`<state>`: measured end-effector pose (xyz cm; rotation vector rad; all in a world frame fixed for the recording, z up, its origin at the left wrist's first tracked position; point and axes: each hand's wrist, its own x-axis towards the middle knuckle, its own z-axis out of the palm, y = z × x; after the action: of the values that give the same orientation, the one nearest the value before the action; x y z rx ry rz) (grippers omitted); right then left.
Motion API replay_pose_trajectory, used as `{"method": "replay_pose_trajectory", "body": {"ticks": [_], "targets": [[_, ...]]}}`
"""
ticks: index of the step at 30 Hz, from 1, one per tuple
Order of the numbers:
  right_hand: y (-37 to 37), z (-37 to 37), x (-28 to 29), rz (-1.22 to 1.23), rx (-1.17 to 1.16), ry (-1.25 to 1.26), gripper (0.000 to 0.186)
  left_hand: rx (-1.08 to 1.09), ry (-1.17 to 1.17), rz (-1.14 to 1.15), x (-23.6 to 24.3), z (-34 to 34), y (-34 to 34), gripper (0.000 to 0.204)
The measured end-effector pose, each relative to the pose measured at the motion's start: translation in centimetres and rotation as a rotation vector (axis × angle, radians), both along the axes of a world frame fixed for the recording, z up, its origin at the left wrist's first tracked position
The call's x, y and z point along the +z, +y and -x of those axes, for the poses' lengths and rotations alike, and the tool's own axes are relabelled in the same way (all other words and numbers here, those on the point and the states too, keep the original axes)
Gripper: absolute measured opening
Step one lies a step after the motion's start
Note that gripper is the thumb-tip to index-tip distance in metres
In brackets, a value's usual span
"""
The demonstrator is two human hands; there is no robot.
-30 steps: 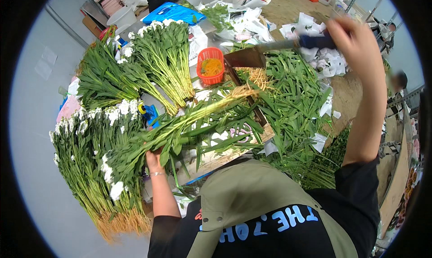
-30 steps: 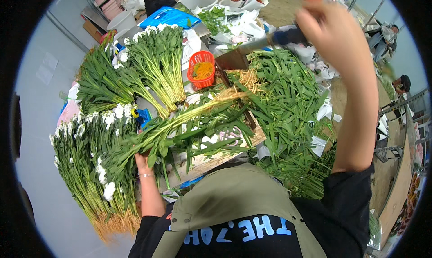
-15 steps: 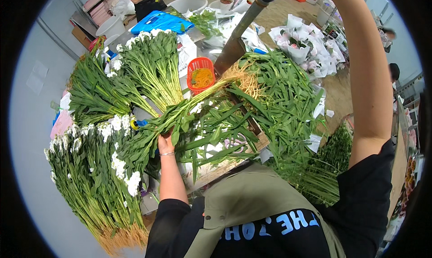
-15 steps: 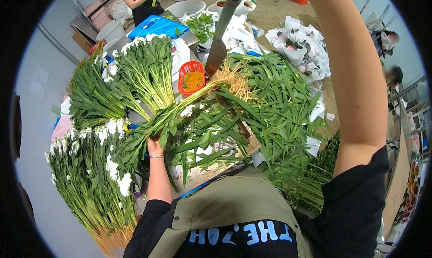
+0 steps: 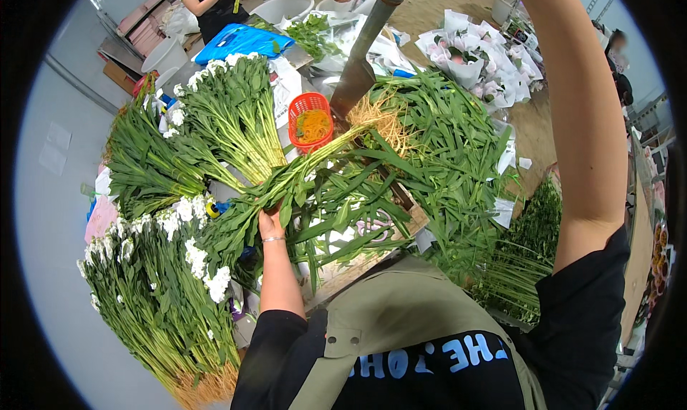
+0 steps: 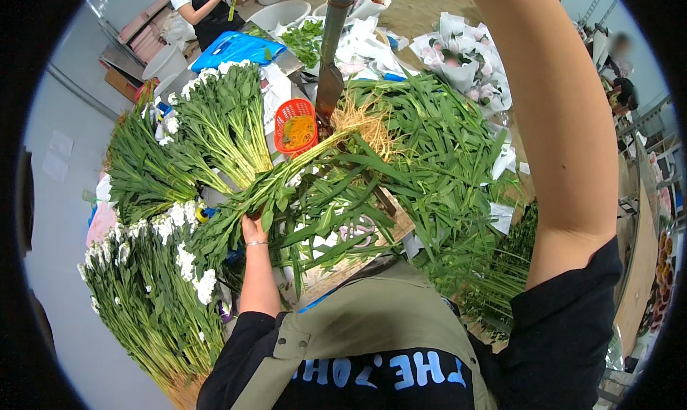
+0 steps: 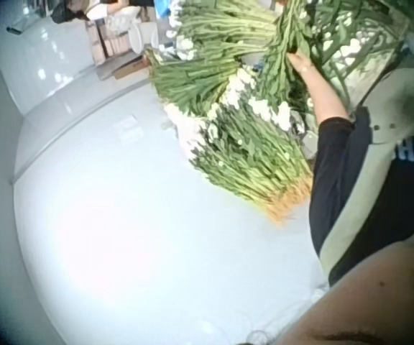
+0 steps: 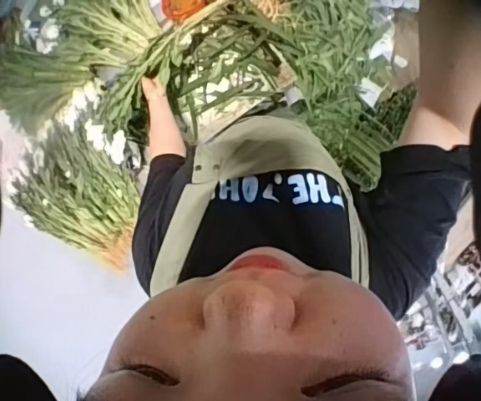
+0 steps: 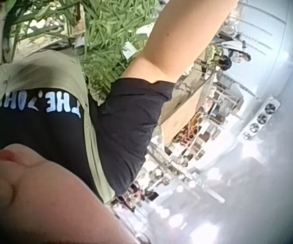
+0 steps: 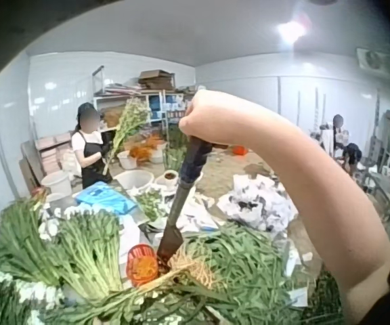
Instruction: The person trims long green stems and leafy foliage with a knife, removes lower leaves, and bundles the stems with rubber bands. They also handle wrapped pink roses, unwrapping and rewrapping them. The work occurs at a cluttered table with other flowers and supplies.
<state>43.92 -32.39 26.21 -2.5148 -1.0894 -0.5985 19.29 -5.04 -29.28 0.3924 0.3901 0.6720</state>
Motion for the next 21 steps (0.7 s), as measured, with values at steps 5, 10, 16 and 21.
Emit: {"method": "replay_pose_trajectory", "body": {"ticks": [5,10,16,21], "targets": [[-2.3,3.4,0.1,-0.005,-0.108,0.141,0.024,-0.076,-0.009,0.032,-2.5,-1.4,1.2,0.044],[-8.2,6.6,-7.1,0.112,-0.060,0.155,0.027,0.032,0.114,0.023,-4.1,0.2,1.5,0.045],[-25.4,19.8,-25.7,0.414,-0.381,0.791,0.040,-0.080,0.029,-0.024,-2.3,-1.7,-0.1,0.045],[-22.3,17.0,-24.3,0.245,-0.509,1.316,0.032,-0.058,0.080,-0.044,-2.2,-0.5,-0.2,0.044]]}}
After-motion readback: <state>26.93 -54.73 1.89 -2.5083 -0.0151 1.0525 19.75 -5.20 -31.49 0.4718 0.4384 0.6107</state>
